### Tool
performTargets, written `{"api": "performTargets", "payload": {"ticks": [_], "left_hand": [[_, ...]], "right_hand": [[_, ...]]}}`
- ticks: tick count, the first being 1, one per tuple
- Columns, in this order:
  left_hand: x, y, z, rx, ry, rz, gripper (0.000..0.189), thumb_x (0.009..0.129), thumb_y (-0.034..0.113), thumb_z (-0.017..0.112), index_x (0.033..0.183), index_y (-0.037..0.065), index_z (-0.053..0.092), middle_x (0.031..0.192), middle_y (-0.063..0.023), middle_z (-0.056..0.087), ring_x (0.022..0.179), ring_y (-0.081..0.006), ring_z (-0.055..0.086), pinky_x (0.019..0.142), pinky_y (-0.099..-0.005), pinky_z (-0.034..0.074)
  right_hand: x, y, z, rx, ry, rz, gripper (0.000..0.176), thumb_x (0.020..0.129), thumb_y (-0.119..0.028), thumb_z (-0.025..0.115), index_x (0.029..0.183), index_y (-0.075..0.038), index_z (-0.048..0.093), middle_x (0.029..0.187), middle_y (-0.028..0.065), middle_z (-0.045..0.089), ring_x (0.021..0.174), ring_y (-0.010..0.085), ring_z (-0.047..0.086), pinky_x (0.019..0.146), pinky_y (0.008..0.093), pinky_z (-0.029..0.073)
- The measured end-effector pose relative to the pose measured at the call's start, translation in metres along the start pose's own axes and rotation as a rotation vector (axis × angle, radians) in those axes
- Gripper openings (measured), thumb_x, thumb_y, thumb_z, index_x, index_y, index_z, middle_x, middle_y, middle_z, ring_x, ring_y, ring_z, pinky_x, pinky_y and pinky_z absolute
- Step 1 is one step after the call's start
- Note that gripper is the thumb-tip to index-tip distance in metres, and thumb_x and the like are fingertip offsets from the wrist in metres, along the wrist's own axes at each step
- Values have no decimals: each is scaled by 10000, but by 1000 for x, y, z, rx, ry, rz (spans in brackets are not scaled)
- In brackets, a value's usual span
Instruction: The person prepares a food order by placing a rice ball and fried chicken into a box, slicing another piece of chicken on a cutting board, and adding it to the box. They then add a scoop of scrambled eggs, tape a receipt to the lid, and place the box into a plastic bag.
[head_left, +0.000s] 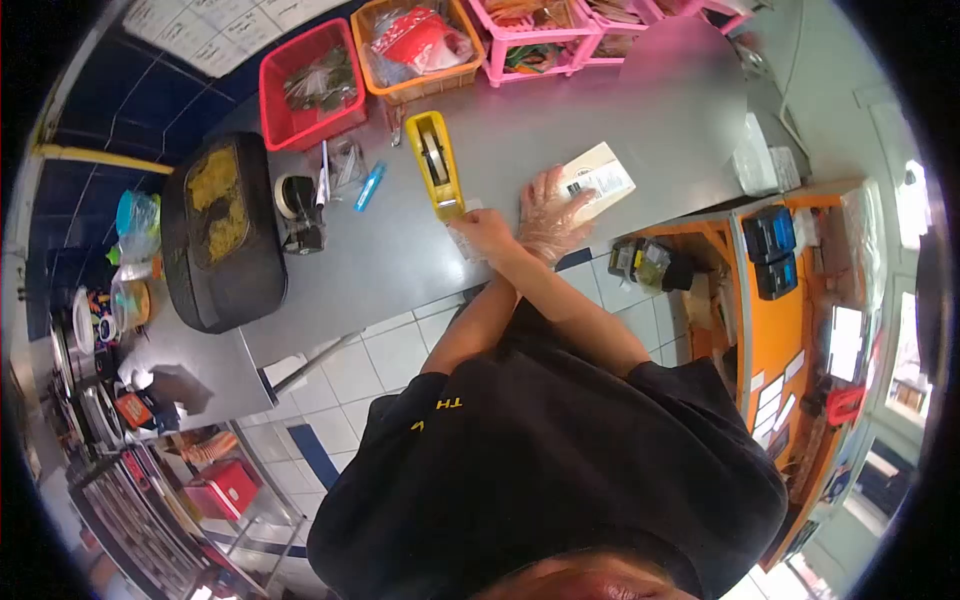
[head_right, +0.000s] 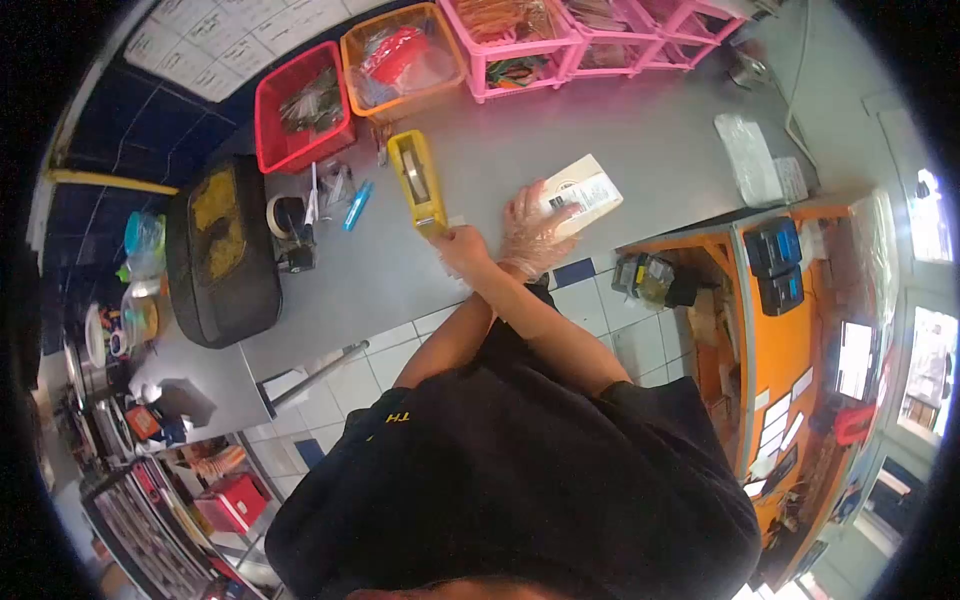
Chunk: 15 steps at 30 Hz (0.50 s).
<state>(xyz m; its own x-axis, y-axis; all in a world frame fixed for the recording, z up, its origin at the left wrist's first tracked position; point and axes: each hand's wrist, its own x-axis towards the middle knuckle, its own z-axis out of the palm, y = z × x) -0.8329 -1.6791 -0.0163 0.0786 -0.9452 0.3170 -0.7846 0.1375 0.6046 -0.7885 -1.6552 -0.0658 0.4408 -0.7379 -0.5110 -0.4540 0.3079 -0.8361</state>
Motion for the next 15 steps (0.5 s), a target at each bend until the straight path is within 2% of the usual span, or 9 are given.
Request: {"api": "performTargets", "payload": {"ticks": [1,3,5,6,8,9,11,13,15], "left_hand": [[1,0,-2,0,7,-8,524,734,411,802,1235,306,686,1484,-173,326,1388,-398,286,1105,-573,259],[-1,3,-5,22,53,29,548,722,400,794,1248,293,681,1428,-187,377,1348,-382,324,1075,-563,282],[-10,6,-6,25,14,15,555,728,428,786,1261,316,680,1457,-182,351,1366,-389,306,1087,-565,277],[-2,3,-5,32,-5,1,562,734,456,778,1275,339,678,1485,-176,324,1385,-395,288,1100,-566,272],[7,-2,-5,35,31,27,560,738,451,777,1277,335,679,1484,-173,340,1384,-394,298,1099,-565,276],[-3,0,-5,37,34,32,559,741,446,777,1279,332,679,1483,-170,355,1383,-393,308,1098,-564,280],[-2,-10,17,-17,72,70,560,765,458,767,1298,322,665,1462,-178,397,1373,-402,333,1090,-577,285],[6,-13,30,-188,158,-32,556,769,465,769,1293,314,660,1431,-192,430,1364,-403,349,1083,-583,291],[0,-6,13,-144,32,8,548,755,464,781,1267,307,666,1446,-193,404,1362,-402,347,1080,-581,296]], "right_hand": [[13,4,-2,-9,37,-30,390,852,-372,772,812,13,719,620,70,614,553,192,596,524,387,478],[18,-13,-13,-2,-60,37,404,832,-366,786,822,30,709,678,82,649,561,198,601,535,365,487],[-2,-15,-21,-151,-102,169,450,820,-396,789,906,38,708,759,110,687,662,213,645,627,382,520],[-3,-23,-25,-152,-87,149,450,820,-396,789,906,38,708,759,110,687,662,213,645,627,382,520],[-14,-25,-43,-279,-223,27,403,863,-363,742,1011,8,697,908,146,719,865,253,683,784,416,530],[-35,-41,-61,-288,-215,53,403,863,-363,742,1011,8,697,908,146,719,865,253,683,784,416,530],[-79,-101,-103,-818,63,-553,293,889,-297,690,1067,-64,694,998,159,701,1043,298,642,916,467,479],[-30,-103,-172,-796,-376,-666,193,884,-291,673,996,-135,693,1054,77,675,1142,287,543,910,492,458],[-1,-103,-230,-1145,-404,-825,207,842,-271,703,1026,-179,716,1036,117,640,1140,321,553,961,482,436]]}}
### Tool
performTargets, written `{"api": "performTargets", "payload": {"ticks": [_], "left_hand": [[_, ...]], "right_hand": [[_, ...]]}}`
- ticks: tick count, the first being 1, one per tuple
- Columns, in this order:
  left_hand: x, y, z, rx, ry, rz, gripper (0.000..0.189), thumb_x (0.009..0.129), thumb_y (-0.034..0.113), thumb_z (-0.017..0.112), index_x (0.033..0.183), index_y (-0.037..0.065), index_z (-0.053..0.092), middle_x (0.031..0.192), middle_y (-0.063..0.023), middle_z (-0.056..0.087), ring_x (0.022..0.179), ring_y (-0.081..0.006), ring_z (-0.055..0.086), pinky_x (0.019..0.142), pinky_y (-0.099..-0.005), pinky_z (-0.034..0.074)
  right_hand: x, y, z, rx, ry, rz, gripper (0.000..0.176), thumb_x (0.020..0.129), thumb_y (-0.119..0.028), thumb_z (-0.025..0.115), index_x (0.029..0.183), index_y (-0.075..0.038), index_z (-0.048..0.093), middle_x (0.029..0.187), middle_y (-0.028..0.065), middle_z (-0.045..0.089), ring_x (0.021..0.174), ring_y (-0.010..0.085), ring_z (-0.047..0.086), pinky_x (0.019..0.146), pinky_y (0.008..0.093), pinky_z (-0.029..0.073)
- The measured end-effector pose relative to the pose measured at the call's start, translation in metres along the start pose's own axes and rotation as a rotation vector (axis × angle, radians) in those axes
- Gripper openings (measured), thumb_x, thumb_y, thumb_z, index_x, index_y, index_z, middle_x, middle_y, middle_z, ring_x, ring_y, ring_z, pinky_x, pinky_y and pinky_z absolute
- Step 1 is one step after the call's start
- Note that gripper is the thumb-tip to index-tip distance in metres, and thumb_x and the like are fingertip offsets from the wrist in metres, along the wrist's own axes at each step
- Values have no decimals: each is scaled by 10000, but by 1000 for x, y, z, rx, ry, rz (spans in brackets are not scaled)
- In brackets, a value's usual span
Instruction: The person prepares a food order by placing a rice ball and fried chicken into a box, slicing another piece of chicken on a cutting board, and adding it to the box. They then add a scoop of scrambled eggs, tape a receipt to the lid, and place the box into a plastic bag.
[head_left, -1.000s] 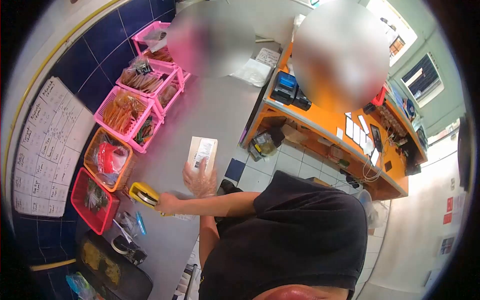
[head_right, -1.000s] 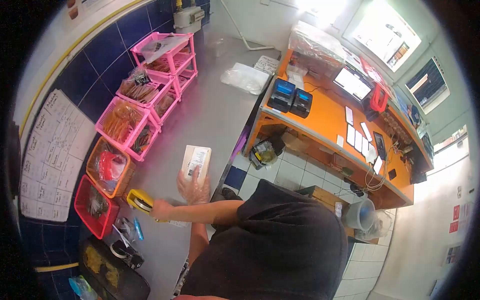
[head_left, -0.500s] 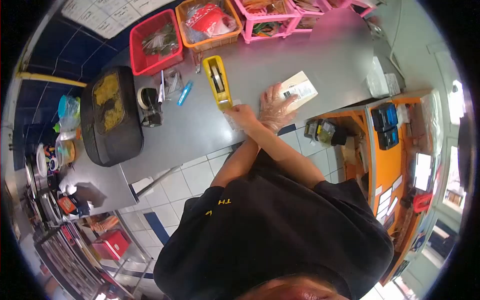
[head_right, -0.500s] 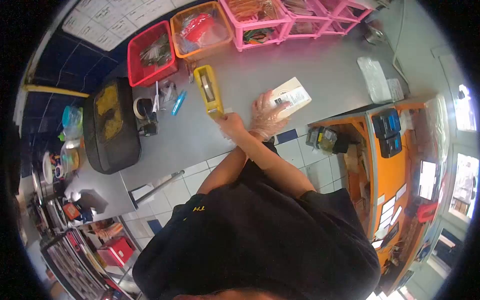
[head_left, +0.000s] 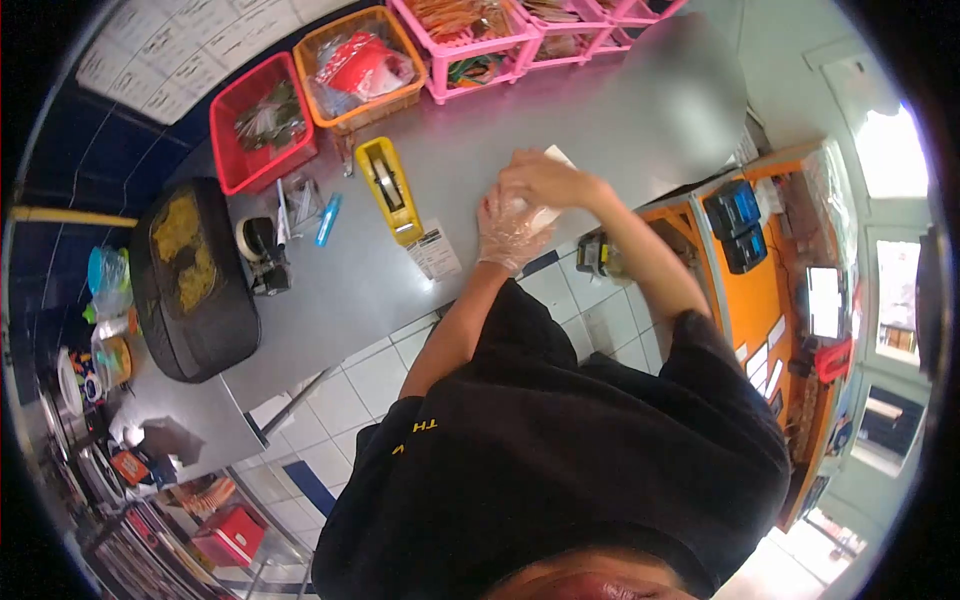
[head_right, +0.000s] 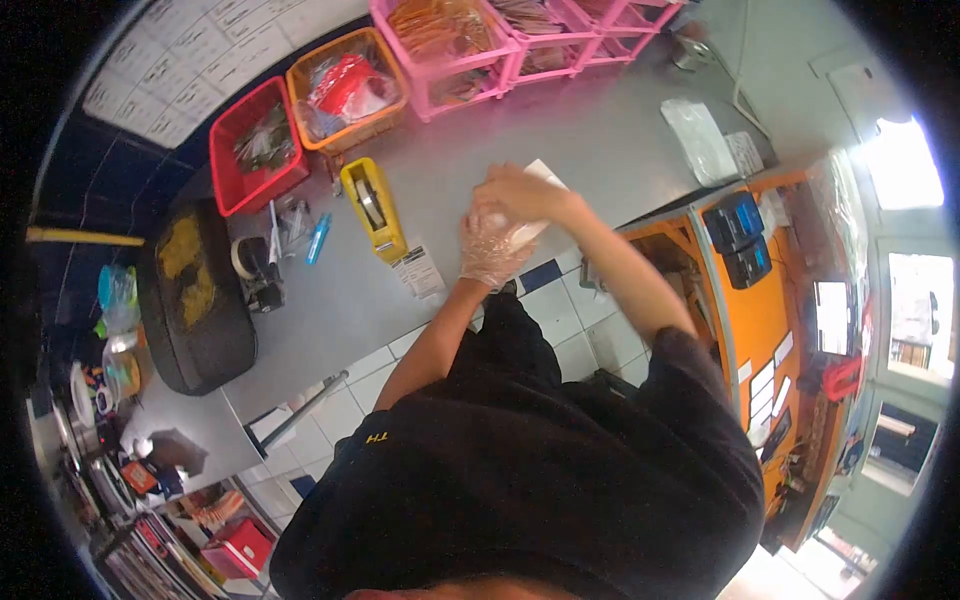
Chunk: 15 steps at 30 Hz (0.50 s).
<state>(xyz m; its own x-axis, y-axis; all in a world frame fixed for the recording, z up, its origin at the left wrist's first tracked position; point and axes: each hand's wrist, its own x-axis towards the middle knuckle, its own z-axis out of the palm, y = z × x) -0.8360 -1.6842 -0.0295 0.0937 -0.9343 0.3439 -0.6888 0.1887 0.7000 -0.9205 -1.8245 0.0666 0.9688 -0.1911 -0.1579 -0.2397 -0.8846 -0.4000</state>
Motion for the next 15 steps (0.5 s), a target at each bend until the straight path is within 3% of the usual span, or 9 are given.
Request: {"api": "performTargets", "payload": {"ticks": [1,2,3,4,6,9,15], "left_hand": [[-2,5,-5,120,23,27,541,750,458,784,1257,306,669,1454,-188,393,1362,-399,348,1082,-578,297],[-1,10,-10,241,50,60,535,745,452,786,1247,306,672,1461,-184,381,1361,-397,349,1085,-574,299],[0,11,-12,233,27,55,530,748,453,784,1246,308,673,1458,-176,369,1358,-397,349,1081,-577,303],[1,12,-12,227,19,80,530,748,453,784,1246,308,673,1458,-176,369,1358,-397,349,1081,-577,303],[3,14,-13,213,3,40,527,753,463,777,1245,305,674,1440,-174,380,1354,-396,349,1076,-580,307],[3,14,-11,196,23,51,520,764,468,768,1246,297,674,1436,-174,381,1351,-393,352,1073,-581,311],[4,14,-9,205,12,71,525,776,475,760,1256,282,672,1441,-182,391,1343,-400,372,1062,-584,329]], "right_hand": [[-7,6,-14,-2,9,22,207,842,-271,703,1026,-179,716,1036,117,640,1140,321,553,961,482,436],[-15,13,-30,-155,-68,209,189,838,-272,711,1011,-196,722,1123,106,617,1177,322,529,971,483,432],[-21,19,-44,-304,-146,396,173,835,-273,718,996,-213,728,1211,95,594,1214,324,506,982,485,428],[-23,30,-49,-304,-132,420,173,835,-273,718,996,-213,728,1211,95,594,1214,324,506,982,485,428],[-18,47,-54,-392,-372,406,168,818,-283,741,979,-235,743,1332,79,527,1270,319,469,999,492,420],[-10,54,-50,-440,-488,350,181,805,-296,761,982,-255,758,1351,72,524,1316,312,441,1033,506,402],[8,56,-37,-529,-496,233,274,767,-299,802,1034,-249,774,1403,78,517,1375,310,403,1075,510,386]]}}
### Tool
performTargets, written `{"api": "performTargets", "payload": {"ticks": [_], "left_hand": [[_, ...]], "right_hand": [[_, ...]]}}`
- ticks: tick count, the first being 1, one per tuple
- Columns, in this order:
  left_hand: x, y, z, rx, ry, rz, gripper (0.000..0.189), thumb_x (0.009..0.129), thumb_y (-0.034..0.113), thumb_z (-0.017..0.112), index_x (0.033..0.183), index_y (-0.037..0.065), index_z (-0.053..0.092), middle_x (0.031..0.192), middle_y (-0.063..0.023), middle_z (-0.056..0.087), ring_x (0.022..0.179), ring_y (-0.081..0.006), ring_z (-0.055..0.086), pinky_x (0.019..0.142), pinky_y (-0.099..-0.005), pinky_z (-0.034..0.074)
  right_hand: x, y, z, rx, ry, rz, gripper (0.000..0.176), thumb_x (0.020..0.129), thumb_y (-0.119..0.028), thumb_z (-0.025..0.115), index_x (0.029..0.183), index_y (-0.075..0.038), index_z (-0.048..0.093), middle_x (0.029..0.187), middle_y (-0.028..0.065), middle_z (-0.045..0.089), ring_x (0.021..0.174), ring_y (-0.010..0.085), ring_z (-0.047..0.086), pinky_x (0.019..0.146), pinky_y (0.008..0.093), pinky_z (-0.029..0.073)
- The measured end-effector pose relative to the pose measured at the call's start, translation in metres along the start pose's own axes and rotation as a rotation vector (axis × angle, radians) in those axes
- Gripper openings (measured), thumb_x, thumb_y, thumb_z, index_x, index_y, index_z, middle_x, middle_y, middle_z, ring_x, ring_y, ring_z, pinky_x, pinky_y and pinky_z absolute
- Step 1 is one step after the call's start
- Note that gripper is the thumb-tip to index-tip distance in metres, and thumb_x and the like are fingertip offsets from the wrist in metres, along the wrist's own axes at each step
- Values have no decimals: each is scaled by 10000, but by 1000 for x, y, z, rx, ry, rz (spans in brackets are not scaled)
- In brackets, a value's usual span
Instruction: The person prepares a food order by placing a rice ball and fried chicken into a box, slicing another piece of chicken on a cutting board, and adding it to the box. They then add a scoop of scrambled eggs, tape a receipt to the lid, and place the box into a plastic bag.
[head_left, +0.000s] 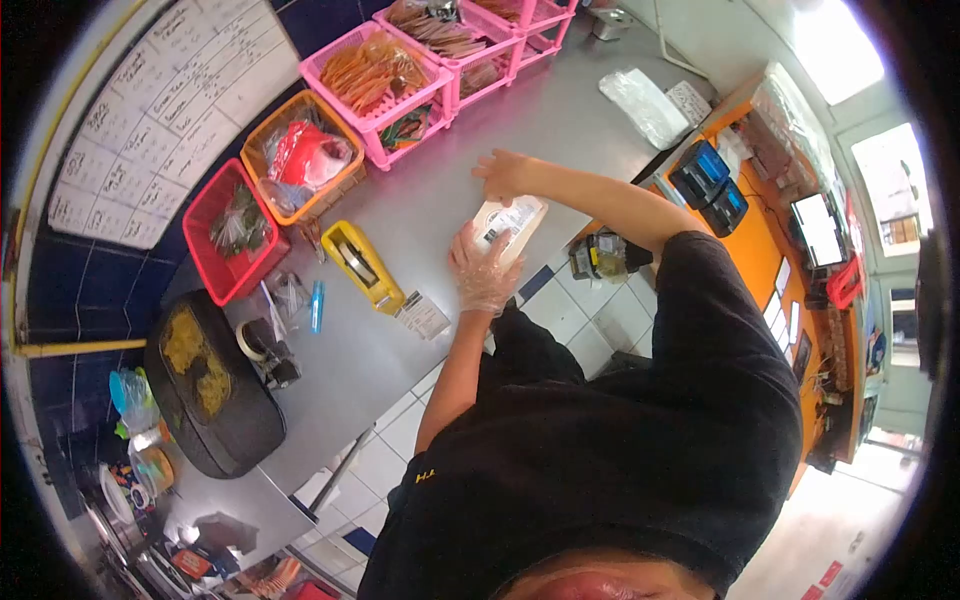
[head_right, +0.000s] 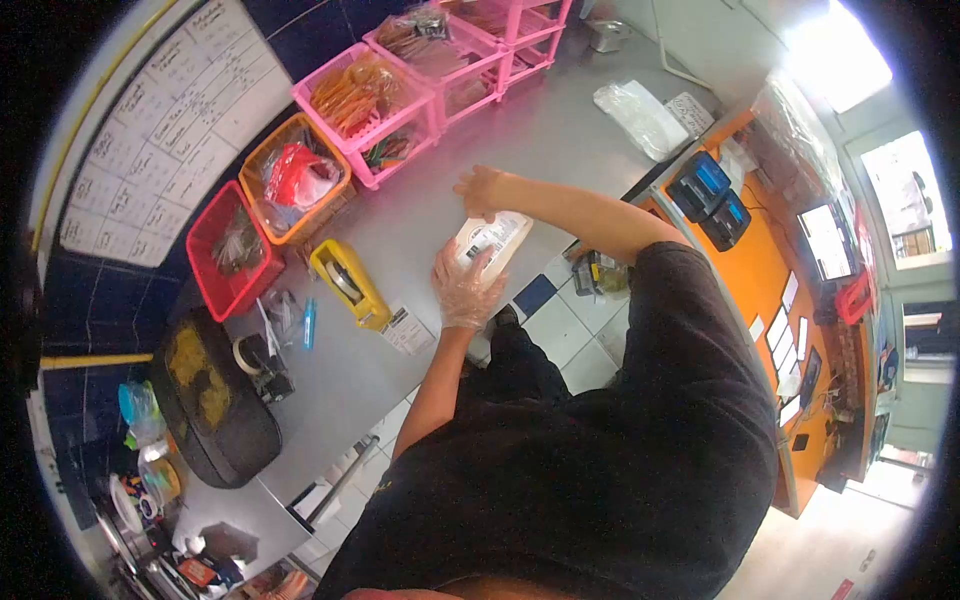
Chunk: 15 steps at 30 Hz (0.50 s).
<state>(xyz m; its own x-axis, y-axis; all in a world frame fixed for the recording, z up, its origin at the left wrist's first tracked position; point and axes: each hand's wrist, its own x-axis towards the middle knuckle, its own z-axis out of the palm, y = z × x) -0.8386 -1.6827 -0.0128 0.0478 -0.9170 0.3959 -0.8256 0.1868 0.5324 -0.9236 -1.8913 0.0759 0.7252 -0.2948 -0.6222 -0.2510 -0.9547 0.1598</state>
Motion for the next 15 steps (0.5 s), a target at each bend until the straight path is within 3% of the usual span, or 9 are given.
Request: {"api": "performTargets", "payload": {"ticks": [2,5,6,7,8,15], "left_hand": [[-1,1,-3,-4,-10,9,523,780,475,762,1254,274,674,1435,-200,404,1343,-413,376,1066,-584,332],[-2,-8,16,-28,101,124,511,790,464,770,1240,235,688,1412,-255,442,1338,-451,392,1077,-586,338],[-1,-6,16,-3,110,144,512,791,462,773,1237,225,690,1408,-266,444,1336,-456,396,1073,-589,344],[-1,-4,16,25,122,161,514,791,461,776,1235,215,692,1404,-278,447,1334,-461,400,1070,-591,350],[-1,1,14,20,82,133,504,803,484,758,1232,229,687,1413,-266,436,1334,-466,397,1056,-603,358],[-3,5,10,81,61,112,484,827,533,721,1208,236,693,1404,-267,428,1319,-476,402,1049,-617,371]], "right_hand": [[13,-1,9,-97,27,-10,249,736,-313,794,981,-284,771,1334,62,546,1303,302,455,1058,506,404],[47,11,51,-17,129,11,479,608,-336,868,1049,-177,771,1248,56,624,1283,301,517,1077,497,401],[40,8,44,-82,157,-49,506,594,-343,879,1057,-172,770,1290,54,616,1306,303,501,1090,497,394],[32,2,37,-157,180,6,499,605,-355,877,1064,-192,771,1304,51,616,1312,306,495,1099,513,381],[39,1,29,-153,41,25,516,600,-380,884,1072,-205,770,1338,45,600,1323,308,481,1105,523,366],[27,11,-8,-285,24,108,602,567,-479,907,1100,-239,763,1337,-18,584,1304,254,477,995,465,388]]}}
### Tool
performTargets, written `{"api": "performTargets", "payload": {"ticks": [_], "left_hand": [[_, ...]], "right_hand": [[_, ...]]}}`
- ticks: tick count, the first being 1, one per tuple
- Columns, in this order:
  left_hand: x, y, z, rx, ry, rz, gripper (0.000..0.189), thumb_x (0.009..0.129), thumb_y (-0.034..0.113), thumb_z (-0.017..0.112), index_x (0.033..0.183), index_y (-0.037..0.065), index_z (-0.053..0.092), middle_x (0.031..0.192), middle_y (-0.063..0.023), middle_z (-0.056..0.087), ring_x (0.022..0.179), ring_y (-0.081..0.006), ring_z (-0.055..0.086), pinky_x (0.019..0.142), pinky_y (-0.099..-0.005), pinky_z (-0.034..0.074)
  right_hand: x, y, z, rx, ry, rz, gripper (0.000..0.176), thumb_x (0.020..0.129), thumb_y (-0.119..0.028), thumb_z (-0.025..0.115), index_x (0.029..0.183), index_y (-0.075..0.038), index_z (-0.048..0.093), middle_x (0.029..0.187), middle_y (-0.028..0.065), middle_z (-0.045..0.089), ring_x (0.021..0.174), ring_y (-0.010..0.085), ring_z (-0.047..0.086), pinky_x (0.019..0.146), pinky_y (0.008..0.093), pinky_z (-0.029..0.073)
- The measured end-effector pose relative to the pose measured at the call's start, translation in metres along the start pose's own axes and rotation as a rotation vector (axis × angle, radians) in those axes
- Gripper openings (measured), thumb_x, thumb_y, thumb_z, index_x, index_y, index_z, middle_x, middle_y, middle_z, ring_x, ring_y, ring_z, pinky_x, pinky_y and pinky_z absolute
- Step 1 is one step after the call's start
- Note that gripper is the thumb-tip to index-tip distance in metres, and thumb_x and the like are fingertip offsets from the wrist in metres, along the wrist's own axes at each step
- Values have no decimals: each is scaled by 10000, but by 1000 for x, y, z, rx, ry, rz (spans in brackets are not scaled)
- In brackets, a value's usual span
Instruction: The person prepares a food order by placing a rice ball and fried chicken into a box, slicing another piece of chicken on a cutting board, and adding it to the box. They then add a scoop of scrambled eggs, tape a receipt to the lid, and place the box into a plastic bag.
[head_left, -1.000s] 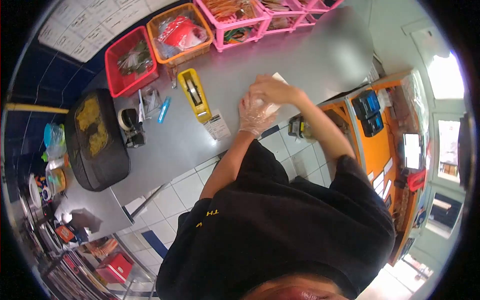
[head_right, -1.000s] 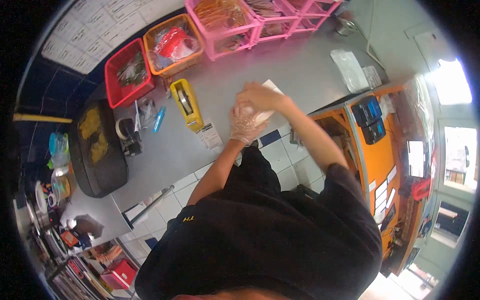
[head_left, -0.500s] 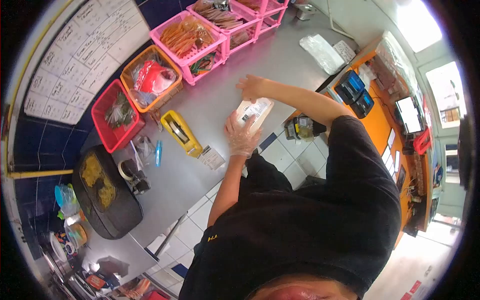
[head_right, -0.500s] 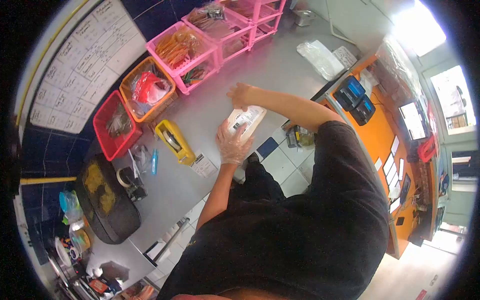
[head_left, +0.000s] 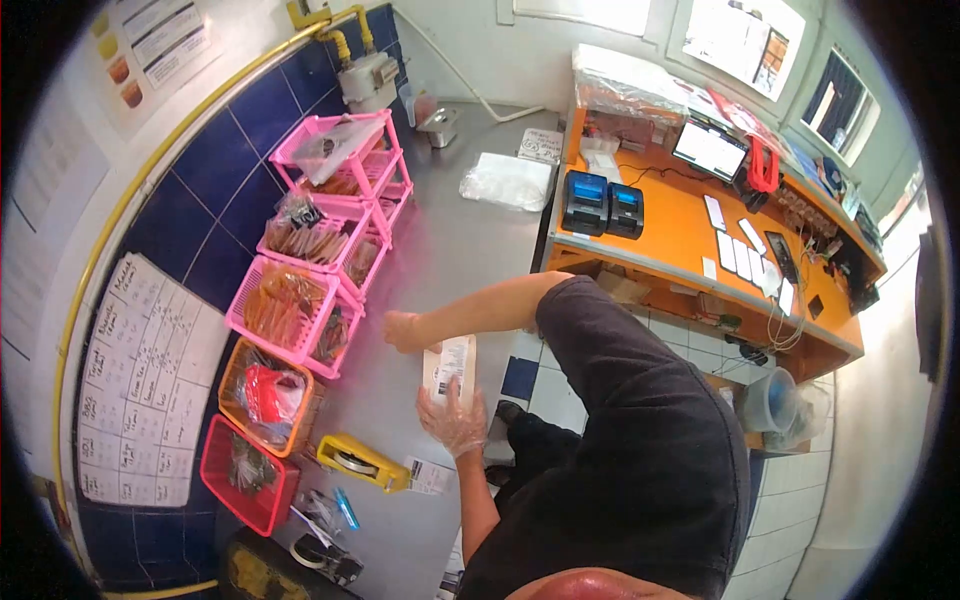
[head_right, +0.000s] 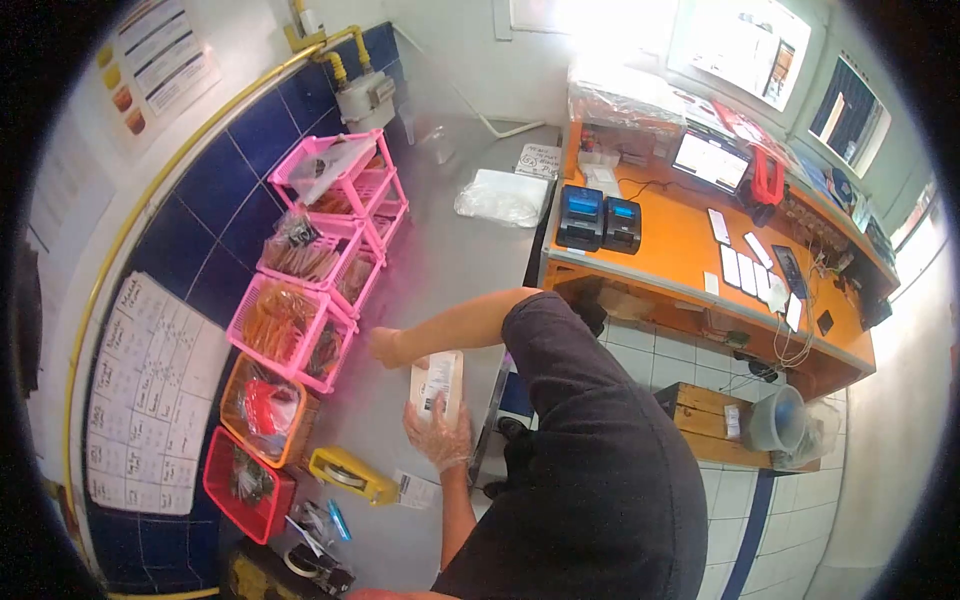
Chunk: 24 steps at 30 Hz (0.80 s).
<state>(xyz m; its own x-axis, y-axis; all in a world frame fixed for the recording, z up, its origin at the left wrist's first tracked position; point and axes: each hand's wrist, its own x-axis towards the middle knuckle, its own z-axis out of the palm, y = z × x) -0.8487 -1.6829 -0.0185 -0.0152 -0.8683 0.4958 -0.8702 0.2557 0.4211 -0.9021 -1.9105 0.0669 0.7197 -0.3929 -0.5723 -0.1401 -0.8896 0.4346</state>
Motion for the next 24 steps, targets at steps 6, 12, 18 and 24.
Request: {"api": "performTargets", "payload": {"ticks": [6,12,18,24], "left_hand": [[0,-2,2,-24,-2,34,505,836,544,730,1202,199,692,1404,-266,423,1323,-467,406,1044,-612,392],[1,4,7,37,-29,51,481,803,474,781,1198,212,696,1393,-271,436,1324,-460,408,1060,-590,400],[2,13,9,102,-165,-22,540,844,513,740,1236,148,672,1410,-296,414,1333,-471,396,1096,-568,365],[1,18,22,195,-190,-128,647,838,579,727,1275,109,643,1461,-309,377,1361,-487,373,1125,-554,341]], "right_hand": [[-15,7,6,101,64,13,660,555,-558,893,1104,-218,757,1326,8,592,1291,245,490,981,463,391],[-22,-10,37,169,362,5,752,526,-622,874,1138,-209,732,1263,21,623,1241,258,529,976,478,405],[-114,50,126,587,556,637,476,723,-495,804,1046,-159,709,1178,48,645,1199,293,562,940,517,457],[-359,-27,300,1044,1134,1637,251,841,-256,698,1001,-64,686,1011,167,695,973,367,661,822,481,525]]}}
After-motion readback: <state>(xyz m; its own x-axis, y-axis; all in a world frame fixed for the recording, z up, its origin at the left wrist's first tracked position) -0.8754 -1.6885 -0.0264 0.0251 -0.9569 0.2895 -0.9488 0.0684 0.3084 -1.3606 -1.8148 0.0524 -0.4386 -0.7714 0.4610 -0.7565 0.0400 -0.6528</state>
